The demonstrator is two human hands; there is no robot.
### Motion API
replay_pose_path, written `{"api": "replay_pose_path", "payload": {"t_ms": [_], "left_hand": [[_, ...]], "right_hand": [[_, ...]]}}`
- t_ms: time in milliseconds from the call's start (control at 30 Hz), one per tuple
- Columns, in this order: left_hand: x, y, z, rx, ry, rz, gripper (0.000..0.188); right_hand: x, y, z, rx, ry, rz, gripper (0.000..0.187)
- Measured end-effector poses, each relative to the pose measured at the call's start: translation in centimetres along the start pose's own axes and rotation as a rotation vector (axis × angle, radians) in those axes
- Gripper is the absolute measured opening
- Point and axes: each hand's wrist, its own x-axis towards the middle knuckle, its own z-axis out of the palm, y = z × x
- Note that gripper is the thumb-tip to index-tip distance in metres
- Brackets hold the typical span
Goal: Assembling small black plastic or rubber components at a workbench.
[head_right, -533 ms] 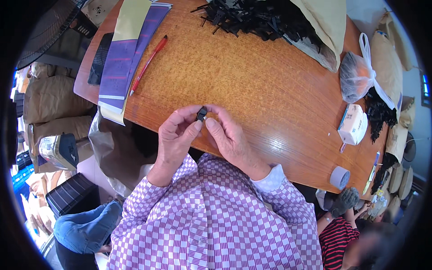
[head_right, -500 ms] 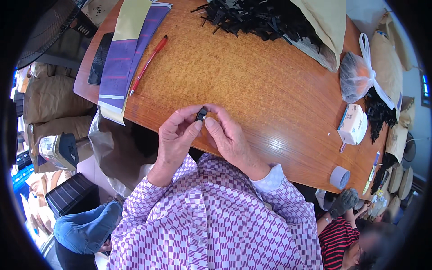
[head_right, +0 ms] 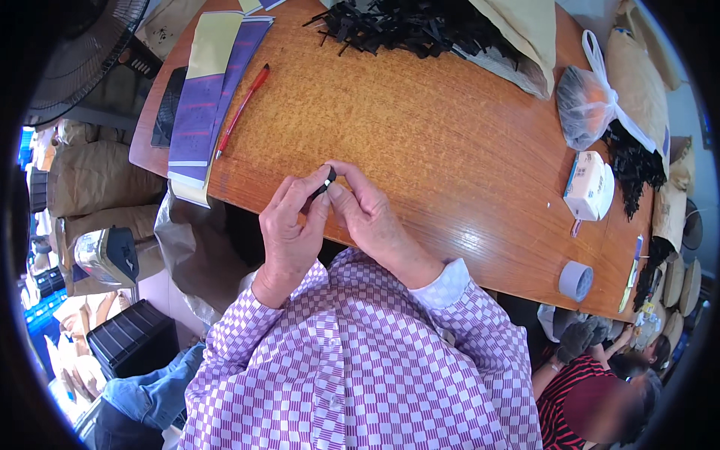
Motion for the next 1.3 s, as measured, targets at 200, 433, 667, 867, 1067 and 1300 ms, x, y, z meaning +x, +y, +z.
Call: {"api": "replay_pose_path", "payload": {"t_ms": [200, 433, 667, 867, 1067, 1300], "left_hand": [[-0.3, 0.6, 0.7, -0.131, -0.086, -0.072, 0.034], [-0.1, 1.4, -1.1, -0.926, -0.191, -0.551, 0.037], [-0.8, 1.0, -0.6, -1.013, -0.289, -0.587, 0.039], [-1.2, 1.0, -0.4, -0.798, -0.4, -0.491, 0.036], [-0.9, 0.6, 0.3, -0.477, -0.452, -0.364, 0.045], [0.2, -1.4, 0.6, -0.409, -0.366, -0.225, 0.041]], "right_hand": [[-0.6, -0.4, -2.2, -0.317, -0.015, -0.117, 0.029], [-2.0, 0.1, -3.9, -0.025, -0.085, -0.11, 0.017], [-1.5, -0.1, -4.4, 0.245, -0.119, -0.032, 0.015], [-1.3, -0.4, -4.0, 0.222, -0.142, -0.004, 0.013], [-0.7, 1.3, -3.7, -0.025, -0.102, -0.106, 0.014], [-0.5, 0.7, -2.9, -0.259, -0.067, -0.079, 0.017]]}}
